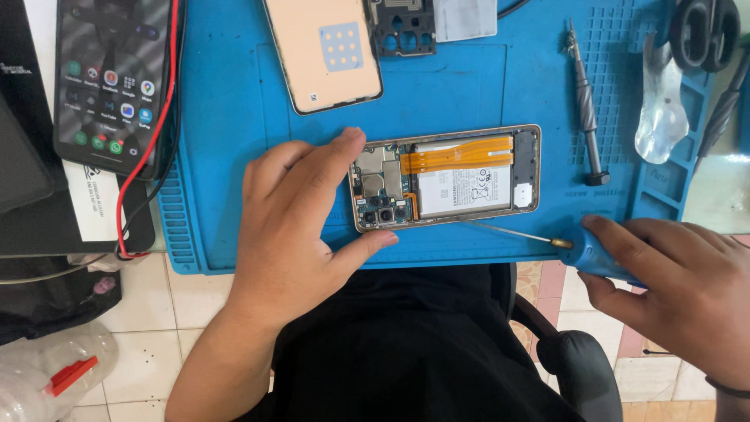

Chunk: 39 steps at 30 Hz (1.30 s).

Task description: The person uses a screwdriver to remove screws from a disassembled smartphone on a blue work mat. They switch between a manual screwdriver and a powered screwdriver, then use a utility knife to scrape residue from the screwdriver tip before continuing to remove additional screws from the phone chassis.

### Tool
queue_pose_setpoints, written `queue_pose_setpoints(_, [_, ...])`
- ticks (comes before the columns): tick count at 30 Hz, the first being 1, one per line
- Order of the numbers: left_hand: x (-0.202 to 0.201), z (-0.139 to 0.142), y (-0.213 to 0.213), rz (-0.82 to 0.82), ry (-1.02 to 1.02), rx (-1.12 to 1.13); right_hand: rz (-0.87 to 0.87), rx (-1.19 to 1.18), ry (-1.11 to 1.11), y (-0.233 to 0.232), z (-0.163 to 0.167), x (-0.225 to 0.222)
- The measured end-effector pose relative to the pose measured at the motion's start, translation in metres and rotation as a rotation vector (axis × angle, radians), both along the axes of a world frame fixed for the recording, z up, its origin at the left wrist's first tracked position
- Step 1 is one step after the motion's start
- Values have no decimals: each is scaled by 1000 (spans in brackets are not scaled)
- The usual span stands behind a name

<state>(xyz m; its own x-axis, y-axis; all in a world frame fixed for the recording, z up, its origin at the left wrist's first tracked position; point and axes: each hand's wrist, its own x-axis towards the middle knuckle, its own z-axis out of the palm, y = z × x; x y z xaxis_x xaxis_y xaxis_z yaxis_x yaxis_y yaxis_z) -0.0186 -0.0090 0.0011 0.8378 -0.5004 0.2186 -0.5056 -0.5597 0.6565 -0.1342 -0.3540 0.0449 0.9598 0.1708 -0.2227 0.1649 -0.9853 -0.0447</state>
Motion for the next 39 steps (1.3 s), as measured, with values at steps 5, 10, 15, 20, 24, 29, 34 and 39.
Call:
queue_pose_setpoints(5, [0,0,0,0,-9,-10,53,0,-70,5,-1,2])
queue_pose_setpoints(10, [0,-1,0,-2,-13,-8,45,-13,-57,8,-3,4])
queue_pose_setpoints(15, [0,-1,0,-4,-22,-1,50,-4,-48,8,-2,7])
queue_pose_setpoints(20, [-1,-1,0,0,-20,-5,77,71,-43,-1,-2,9])
queue_pose_setpoints(24, [-1,0,0,0,-9,-14,52,71,-26,-8,-6,10])
queue_pose_setpoints(29, [-1,0,1,-4,-20,-12,129,51,-51,-19,-10,17])
queue_pose_setpoints(34, [-1,-1,-1,-7,-27,-20,178,-6,-49,-23,-13,23])
queue_pose_setpoints(39, [-1,-1,0,-8,-28,-13,213,53,-95,-22,-12,27])
